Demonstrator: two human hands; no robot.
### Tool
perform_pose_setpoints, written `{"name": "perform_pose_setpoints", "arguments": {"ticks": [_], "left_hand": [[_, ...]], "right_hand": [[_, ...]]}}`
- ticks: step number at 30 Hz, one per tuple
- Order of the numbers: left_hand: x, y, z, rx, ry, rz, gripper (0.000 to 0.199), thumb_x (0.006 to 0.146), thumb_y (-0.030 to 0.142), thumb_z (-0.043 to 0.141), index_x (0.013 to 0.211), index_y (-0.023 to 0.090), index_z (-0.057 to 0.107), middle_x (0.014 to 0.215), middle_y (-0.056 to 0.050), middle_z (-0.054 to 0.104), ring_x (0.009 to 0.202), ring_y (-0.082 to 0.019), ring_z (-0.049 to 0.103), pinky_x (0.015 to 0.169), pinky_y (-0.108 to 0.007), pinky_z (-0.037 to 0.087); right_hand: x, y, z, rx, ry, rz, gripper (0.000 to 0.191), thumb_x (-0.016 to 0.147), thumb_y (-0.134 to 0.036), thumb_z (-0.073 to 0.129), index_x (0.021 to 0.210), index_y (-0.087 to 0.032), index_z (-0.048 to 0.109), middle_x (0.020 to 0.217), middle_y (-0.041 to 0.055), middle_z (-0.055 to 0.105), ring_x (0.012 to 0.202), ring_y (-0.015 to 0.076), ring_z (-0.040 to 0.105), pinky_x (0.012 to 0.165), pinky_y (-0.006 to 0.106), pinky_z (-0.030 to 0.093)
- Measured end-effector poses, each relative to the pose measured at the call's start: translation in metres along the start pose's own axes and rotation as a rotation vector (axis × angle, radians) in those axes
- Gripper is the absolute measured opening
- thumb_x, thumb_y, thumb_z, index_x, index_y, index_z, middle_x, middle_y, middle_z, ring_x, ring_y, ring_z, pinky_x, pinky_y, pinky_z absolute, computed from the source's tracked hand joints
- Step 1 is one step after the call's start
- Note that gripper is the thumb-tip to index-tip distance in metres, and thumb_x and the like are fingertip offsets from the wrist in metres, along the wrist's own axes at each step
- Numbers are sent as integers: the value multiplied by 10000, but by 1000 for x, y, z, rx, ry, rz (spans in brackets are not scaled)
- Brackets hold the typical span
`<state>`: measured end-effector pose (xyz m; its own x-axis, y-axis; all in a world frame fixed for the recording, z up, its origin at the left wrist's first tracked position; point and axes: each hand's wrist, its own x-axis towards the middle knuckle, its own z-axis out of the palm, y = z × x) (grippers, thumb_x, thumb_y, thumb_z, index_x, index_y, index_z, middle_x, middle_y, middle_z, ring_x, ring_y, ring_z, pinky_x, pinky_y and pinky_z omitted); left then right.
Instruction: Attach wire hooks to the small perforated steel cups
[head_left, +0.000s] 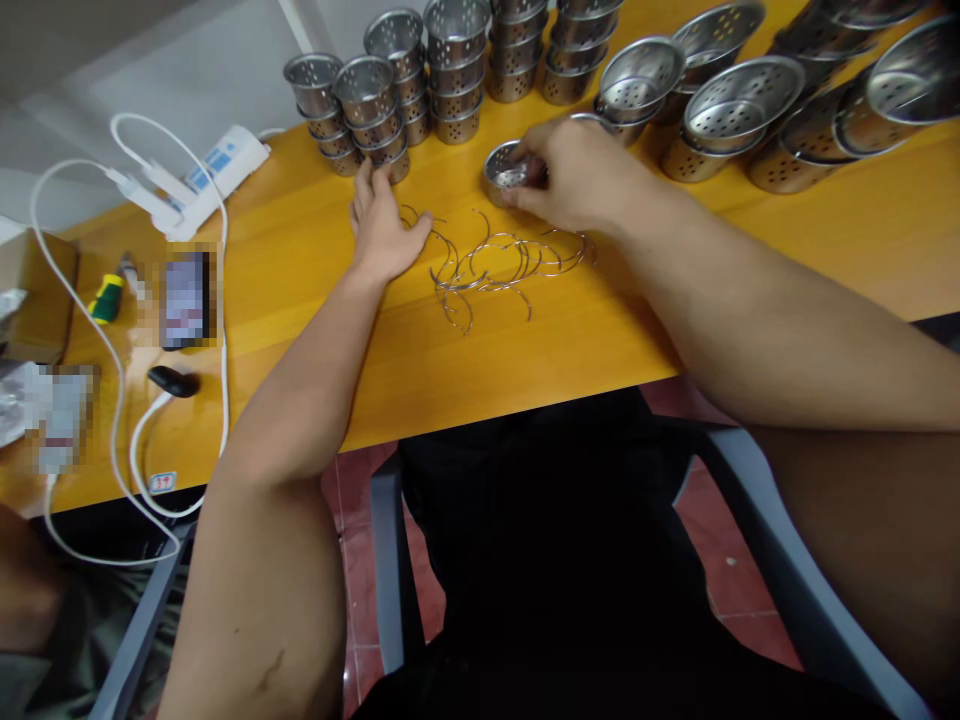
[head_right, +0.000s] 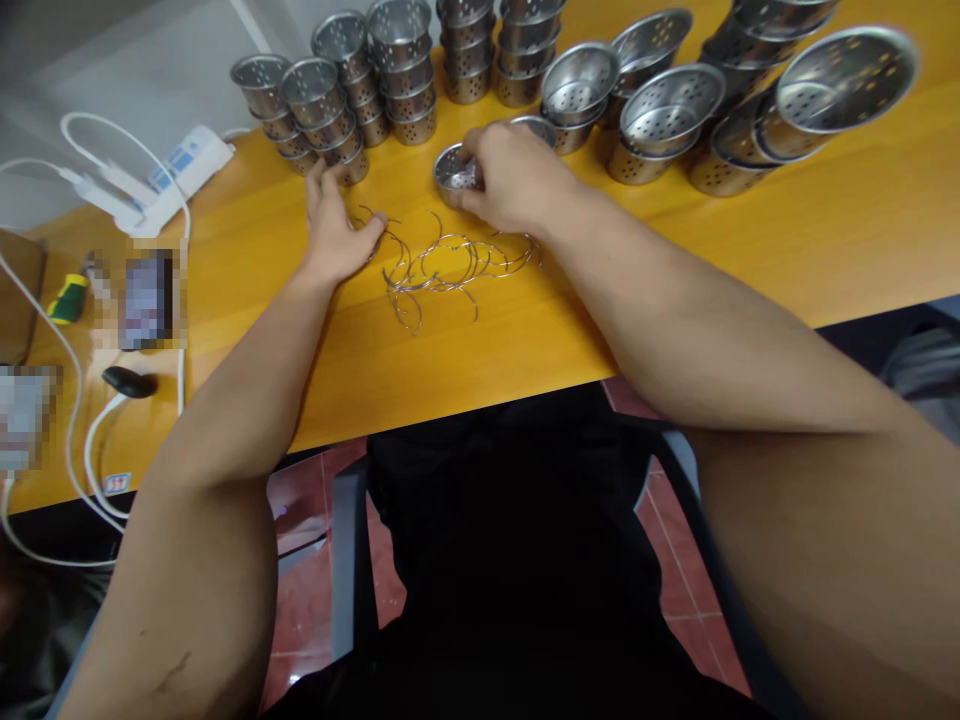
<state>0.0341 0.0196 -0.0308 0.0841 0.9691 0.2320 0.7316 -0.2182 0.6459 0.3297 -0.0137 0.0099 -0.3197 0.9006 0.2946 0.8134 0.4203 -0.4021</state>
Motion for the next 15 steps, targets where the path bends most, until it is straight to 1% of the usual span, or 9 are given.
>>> {"name": "perform_pose_setpoints", "arguments": {"ticks": [2,3,5,8,9,10,12,14,15], "left_hand": [[0,0,0,4,-2,8,901,672,605,867,1444,386,458,1807,3,243,1721,-312,115,1456,-564,75],[0,0,0,8,-3,7,890,676,596,867,1439,382,461,1807,0,243,1723,-317,119,1456,-572,77],[-1,0,0,21,-8,1,863,670,549,880,1414,376,478,1806,-10,248,1724,-333,138,1457,-585,95],[0,-3,1,1,15,23,825,668,529,908,1378,384,513,1793,4,286,1715,-343,169,1456,-607,115],[0,-4,1,-7,26,33,819,671,538,915,1373,386,522,1788,14,302,1710,-345,180,1456,-611,120],[0,-5,1,-9,32,40,812,672,541,919,1368,392,529,1783,24,316,1707,-347,190,1457,-611,128],[0,-6,1,3,31,37,772,682,520,909,1352,417,540,1779,42,328,1711,-349,199,1463,-594,144],[-1,-3,0,17,18,25,736,686,474,894,1331,435,542,1780,50,323,1719,-353,197,1469,-583,146],[-2,-1,-1,22,14,19,730,688,457,889,1329,433,540,1783,45,316,1721,-355,195,1471,-584,140]], "right_hand": [[1,2,0,6,-20,-16,114,901,-320,827,935,-270,729,880,53,699,806,273,616,864,426,530],[2,2,0,11,-19,-33,101,907,-317,818,900,-273,728,878,50,699,811,271,613,867,423,527],[3,0,-2,11,23,-57,100,926,-315,792,861,-283,723,920,53,709,855,278,628,880,428,534],[1,-6,-10,-26,137,-38,22,962,-322,768,945,-314,756,1087,65,729,977,294,667,917,443,563],[0,-9,-15,-48,167,-20,26,981,-323,761,1000,-318,777,1145,68,731,1028,299,677,942,447,570],[-2,-11,-20,-69,191,3,75,996,-324,761,1058,-307,800,1183,74,735,1070,303,687,968,451,575],[-5,-14,-32,-112,213,62,167,1011,-319,780,1148,-243,839,1179,90,758,1107,316,714,1000,453,583],[-7,-16,-44,-149,217,142,222,1007,-307,810,1175,-171,862,1125,105,784,1106,335,742,1004,450,591],[-9,-16,-49,-165,219,188,233,1007,-307,817,1177,-155,869,1106,109,792,1107,343,752,1005,449,592]]}}
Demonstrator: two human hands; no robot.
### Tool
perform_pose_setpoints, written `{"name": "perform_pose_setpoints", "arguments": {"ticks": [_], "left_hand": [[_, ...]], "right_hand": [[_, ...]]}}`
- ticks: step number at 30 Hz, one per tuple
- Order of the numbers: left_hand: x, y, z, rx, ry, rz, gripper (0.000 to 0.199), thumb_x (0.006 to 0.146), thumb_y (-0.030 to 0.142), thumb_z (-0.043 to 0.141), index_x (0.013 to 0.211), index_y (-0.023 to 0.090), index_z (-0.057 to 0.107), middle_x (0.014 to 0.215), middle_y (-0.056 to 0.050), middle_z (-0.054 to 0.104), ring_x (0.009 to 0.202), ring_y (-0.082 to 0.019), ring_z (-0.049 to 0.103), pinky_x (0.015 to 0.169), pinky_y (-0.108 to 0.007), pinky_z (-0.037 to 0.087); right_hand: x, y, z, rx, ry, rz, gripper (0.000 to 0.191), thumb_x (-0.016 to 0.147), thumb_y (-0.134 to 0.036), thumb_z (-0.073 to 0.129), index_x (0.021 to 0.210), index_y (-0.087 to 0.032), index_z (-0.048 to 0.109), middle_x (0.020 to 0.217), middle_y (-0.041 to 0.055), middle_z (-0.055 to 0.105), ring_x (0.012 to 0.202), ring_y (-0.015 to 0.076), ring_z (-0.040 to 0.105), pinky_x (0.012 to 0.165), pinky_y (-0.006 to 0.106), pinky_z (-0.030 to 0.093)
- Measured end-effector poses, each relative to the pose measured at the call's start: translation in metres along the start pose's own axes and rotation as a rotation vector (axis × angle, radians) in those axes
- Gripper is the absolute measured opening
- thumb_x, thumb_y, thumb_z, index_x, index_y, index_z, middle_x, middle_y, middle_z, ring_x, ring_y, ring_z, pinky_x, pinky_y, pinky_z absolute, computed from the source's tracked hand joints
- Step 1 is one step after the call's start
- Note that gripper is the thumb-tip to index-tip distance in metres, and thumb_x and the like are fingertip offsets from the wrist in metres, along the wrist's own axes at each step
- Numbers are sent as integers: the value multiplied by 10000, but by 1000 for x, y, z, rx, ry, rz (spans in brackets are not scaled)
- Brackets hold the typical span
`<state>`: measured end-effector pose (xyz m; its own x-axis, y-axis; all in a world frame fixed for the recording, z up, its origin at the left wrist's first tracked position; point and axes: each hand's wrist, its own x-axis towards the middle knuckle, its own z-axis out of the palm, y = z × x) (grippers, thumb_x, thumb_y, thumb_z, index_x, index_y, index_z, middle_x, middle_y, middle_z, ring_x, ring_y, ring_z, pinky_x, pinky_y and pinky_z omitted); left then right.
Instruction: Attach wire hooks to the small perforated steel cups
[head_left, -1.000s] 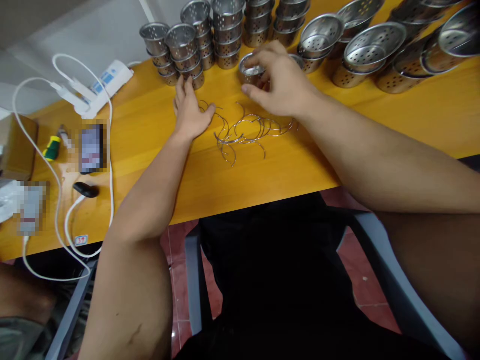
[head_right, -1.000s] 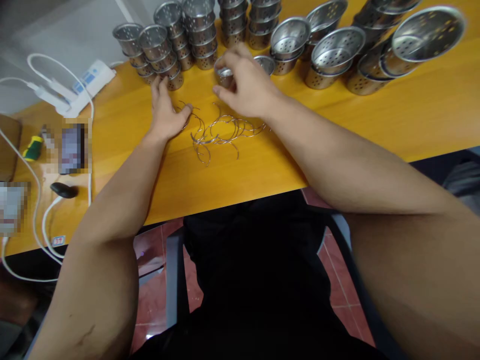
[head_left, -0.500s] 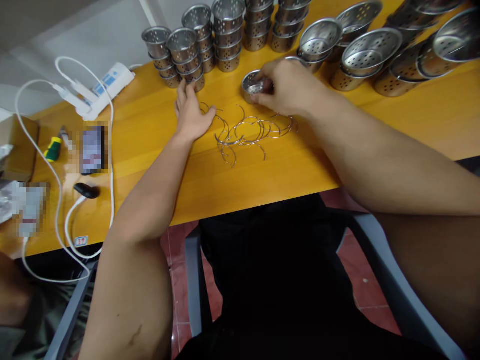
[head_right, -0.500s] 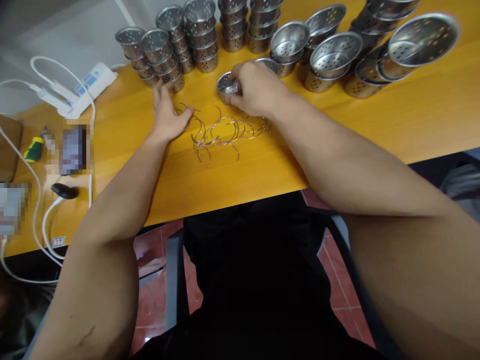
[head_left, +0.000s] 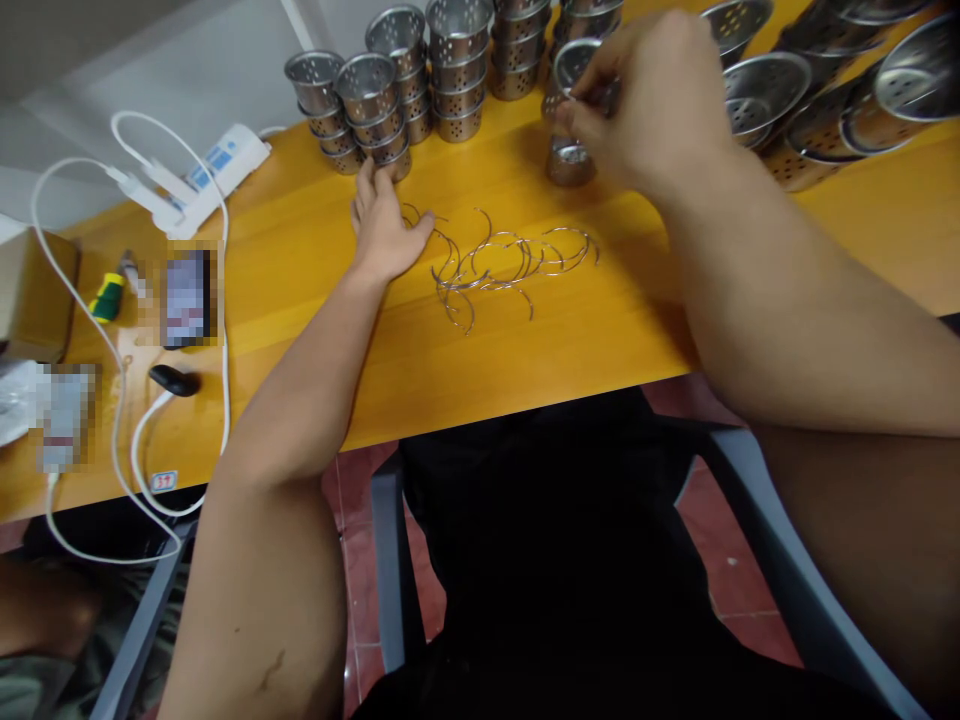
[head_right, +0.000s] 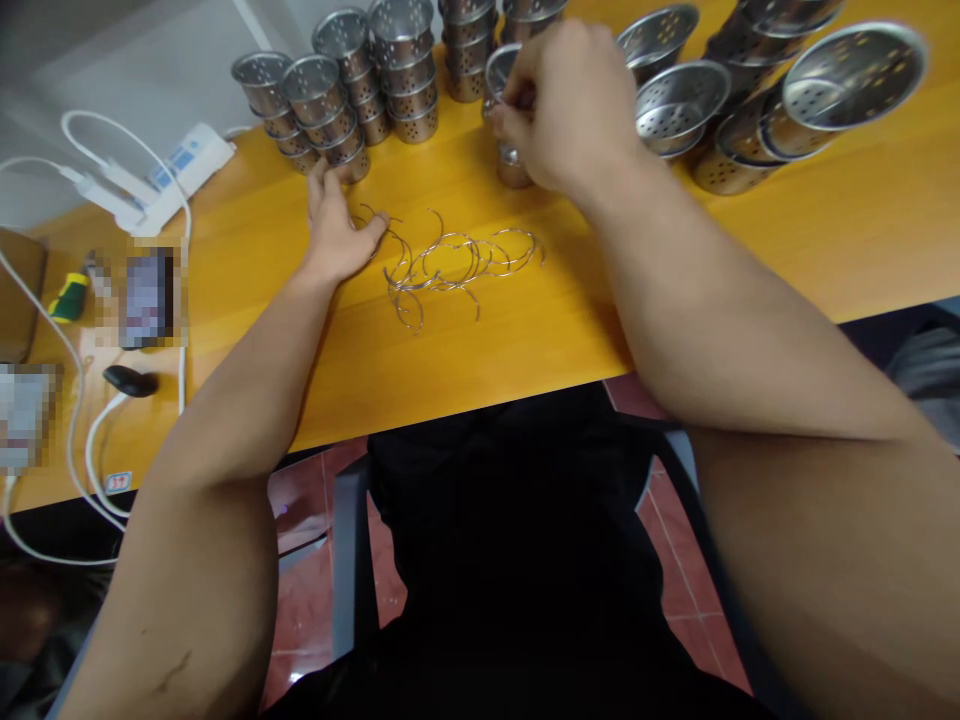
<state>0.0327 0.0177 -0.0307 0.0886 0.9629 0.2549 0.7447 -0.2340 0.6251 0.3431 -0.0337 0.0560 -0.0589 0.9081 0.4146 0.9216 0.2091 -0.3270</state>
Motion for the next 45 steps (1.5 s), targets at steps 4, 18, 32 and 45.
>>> {"name": "perform_pose_setpoints", "arguments": {"ticks": [4,18,32,45], "left_hand": [[-5,12,-4,28,-16,-37,741,686,408,892,1331,386,528,1789,-13,285,1722,-363,200,1475,-576,131],[-6,8,-2,-13,5,-22,756,696,299,918,1353,354,549,1799,-38,281,1728,-367,192,1480,-588,101],[-6,2,2,-83,-2,-16,771,687,316,941,1344,354,538,1829,-47,232,1743,-375,145,1476,-591,56],[-3,1,5,-14,-22,-37,888,688,690,815,1471,488,447,1741,50,424,1752,-258,65,1456,-615,97]], "right_hand": [[0,2,-11,-51,14,121,228,1009,-308,818,1168,-154,875,1111,108,799,1130,356,763,1027,456,594],[-4,1,-3,-15,41,6,157,1038,-366,771,1105,-238,833,1101,84,771,1123,357,732,1024,547,612],[68,-44,39,2,-198,-142,774,990,-157,835,1642,-45,432,1471,252,597,1365,373,641,1183,515,517],[92,-53,51,-122,-175,-116,366,1021,-341,832,1281,-91,773,1256,195,755,1201,354,728,1054,538,571]]}}
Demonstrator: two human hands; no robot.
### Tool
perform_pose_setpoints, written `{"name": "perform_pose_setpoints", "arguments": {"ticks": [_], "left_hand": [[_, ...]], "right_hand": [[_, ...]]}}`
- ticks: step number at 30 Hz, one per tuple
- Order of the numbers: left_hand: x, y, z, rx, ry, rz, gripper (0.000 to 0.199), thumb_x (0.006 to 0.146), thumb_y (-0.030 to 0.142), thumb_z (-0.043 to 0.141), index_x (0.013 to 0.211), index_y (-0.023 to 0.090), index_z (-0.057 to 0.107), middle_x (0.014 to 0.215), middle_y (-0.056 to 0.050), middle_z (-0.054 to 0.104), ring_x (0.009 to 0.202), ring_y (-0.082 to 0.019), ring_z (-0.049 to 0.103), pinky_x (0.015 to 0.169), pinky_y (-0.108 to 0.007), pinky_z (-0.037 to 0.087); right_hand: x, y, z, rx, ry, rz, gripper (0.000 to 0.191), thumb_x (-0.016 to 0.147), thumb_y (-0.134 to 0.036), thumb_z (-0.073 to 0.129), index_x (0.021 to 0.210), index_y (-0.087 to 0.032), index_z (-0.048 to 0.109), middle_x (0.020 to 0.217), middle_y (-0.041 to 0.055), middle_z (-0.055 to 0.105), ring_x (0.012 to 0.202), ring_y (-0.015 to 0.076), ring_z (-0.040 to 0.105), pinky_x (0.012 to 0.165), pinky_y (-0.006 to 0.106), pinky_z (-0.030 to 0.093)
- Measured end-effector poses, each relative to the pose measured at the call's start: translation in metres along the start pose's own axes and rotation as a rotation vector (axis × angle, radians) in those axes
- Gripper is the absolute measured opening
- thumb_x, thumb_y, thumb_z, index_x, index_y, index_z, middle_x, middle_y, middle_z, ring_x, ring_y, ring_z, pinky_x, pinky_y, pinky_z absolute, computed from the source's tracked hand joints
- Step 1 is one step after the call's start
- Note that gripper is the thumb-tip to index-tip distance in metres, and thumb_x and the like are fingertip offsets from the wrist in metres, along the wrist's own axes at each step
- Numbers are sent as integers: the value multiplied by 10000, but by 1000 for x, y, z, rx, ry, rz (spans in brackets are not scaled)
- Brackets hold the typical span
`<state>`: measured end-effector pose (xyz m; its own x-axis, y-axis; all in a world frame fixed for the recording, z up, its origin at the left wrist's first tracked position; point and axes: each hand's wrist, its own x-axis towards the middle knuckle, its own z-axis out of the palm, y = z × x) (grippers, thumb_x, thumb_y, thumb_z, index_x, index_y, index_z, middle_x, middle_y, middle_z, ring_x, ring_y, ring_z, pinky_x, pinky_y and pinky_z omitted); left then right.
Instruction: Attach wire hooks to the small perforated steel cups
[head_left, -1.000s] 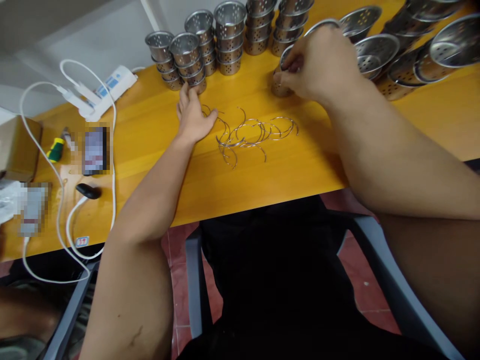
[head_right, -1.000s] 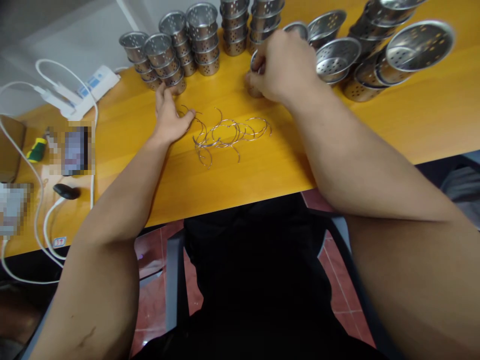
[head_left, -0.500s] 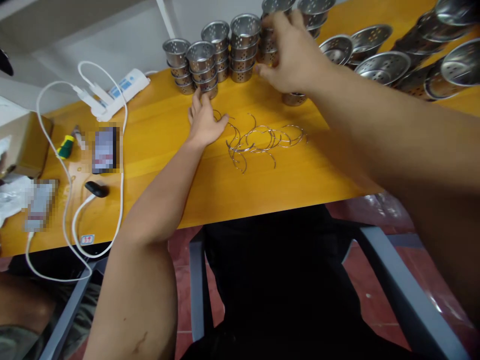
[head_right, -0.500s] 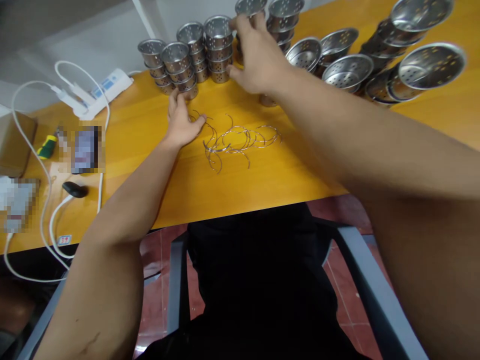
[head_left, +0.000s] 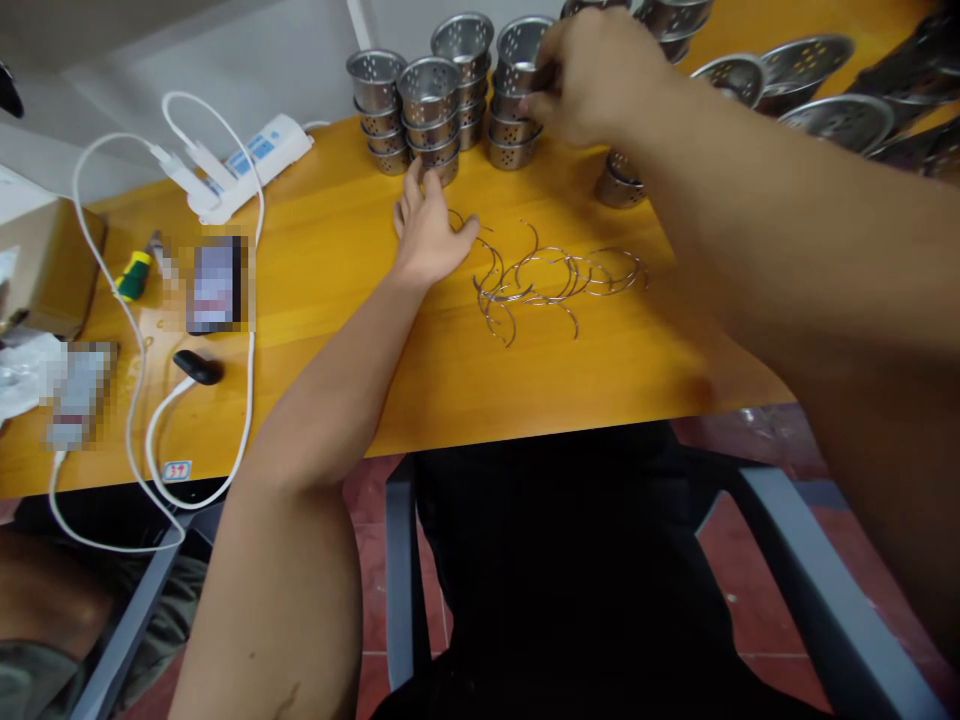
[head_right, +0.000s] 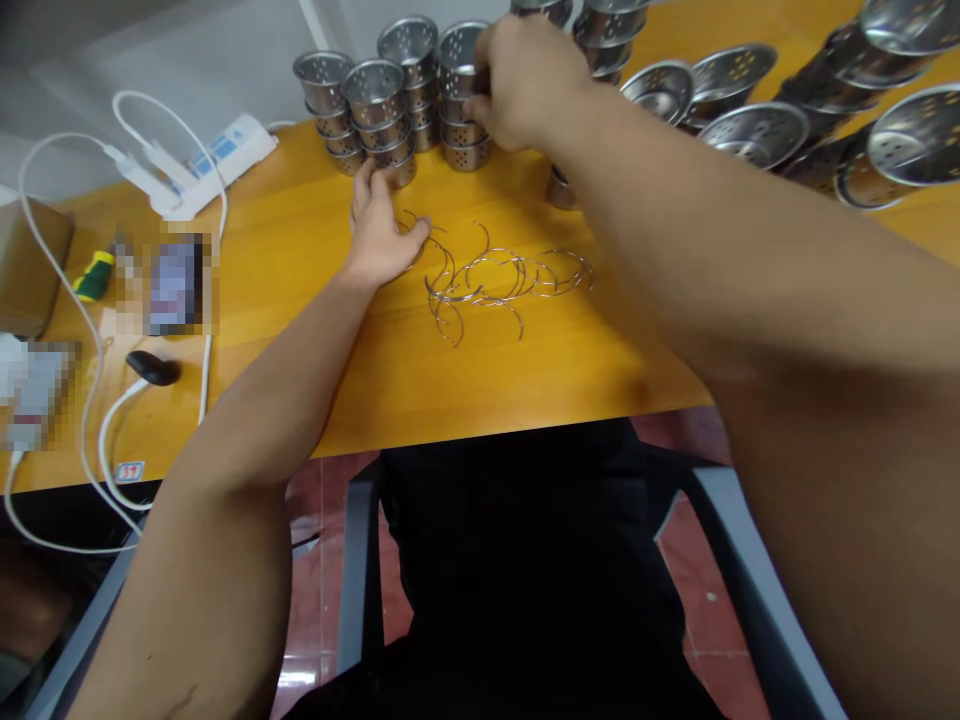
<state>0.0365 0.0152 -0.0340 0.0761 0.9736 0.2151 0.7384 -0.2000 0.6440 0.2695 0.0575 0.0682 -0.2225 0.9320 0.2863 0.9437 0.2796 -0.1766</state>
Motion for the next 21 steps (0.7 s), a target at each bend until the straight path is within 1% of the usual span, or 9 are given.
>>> {"name": "perform_pose_setpoints", "arguments": {"ticks": [2,3,6,8,10,12,14,17,21], "left_hand": [[-1,7,-4,-19,37,30,846,695,619,796,1455,523,437,1751,89,393,1734,-287,152,1460,-591,157],[-2,10,-6,-26,72,66,814,723,597,771,1457,524,428,1744,89,400,1724,-281,192,1461,-557,191],[-8,22,-10,-77,163,189,782,804,586,722,1494,468,374,1715,32,442,1705,-232,270,1460,-436,244],[-13,27,-10,-141,130,221,829,804,593,751,1504,440,334,1710,14,453,1698,-226,304,1450,-408,272],[-16,30,-9,-205,59,222,839,796,582,771,1487,430,320,1685,11,490,1664,-243,382,1420,-424,339],[-17,31,-9,-246,12,219,802,796,560,768,1459,423,338,1619,6,564,1597,-268,486,1375,-446,410],[-17,32,-8,-267,13,229,764,797,545,766,1437,410,370,1563,-5,617,1544,-293,547,1349,-458,442],[-16,34,-9,-255,45,256,744,804,519,764,1431,408,380,1572,-8,615,1547,-289,548,1363,-433,431],[-13,35,-9,-261,37,268,794,798,529,765,1462,430,340,1619,31,579,1568,-249,523,1405,-403,386]], "right_hand": [[-14,2,1,51,37,-44,248,991,-326,827,1192,-187,788,1154,137,779,1091,304,738,974,455,586],[-22,2,2,96,59,-73,197,972,-327,824,1137,-227,785,1098,116,781,1031,294,734,928,432,583],[-47,-1,7,233,103,-167,131,946,-403,783,1016,-298,747,988,76,760,914,297,708,842,423,555],[-61,-7,9,306,109,-235,143,951,-416,724,1030,-297,726,971,51,748,884,294,700,823,423,543],[-73,-14,9,409,70,-278,140,958,-405,682,1053,-304,702,971,21,746,863,272,694,810,403,540],[-82,-20,9,511,21,-294,118,971,-410,668,1045,-318,675,986,-3,749,875,255,686,832,391,544],[-87,-22,10,564,5,-297,106,989,-424,658,1027,-325,653,1021,-7,749,929,256,685,884,396,546],[-89,-20,13,593,33,-302,144,998,-468,661,1019,-328,642,1055,4,739,986,267,680,938,410,540],[-85,-13,17,623,11,-278,242,986,-566,672,1033,-329,650,1055,13,722,983,275,653,930,405,543]]}}
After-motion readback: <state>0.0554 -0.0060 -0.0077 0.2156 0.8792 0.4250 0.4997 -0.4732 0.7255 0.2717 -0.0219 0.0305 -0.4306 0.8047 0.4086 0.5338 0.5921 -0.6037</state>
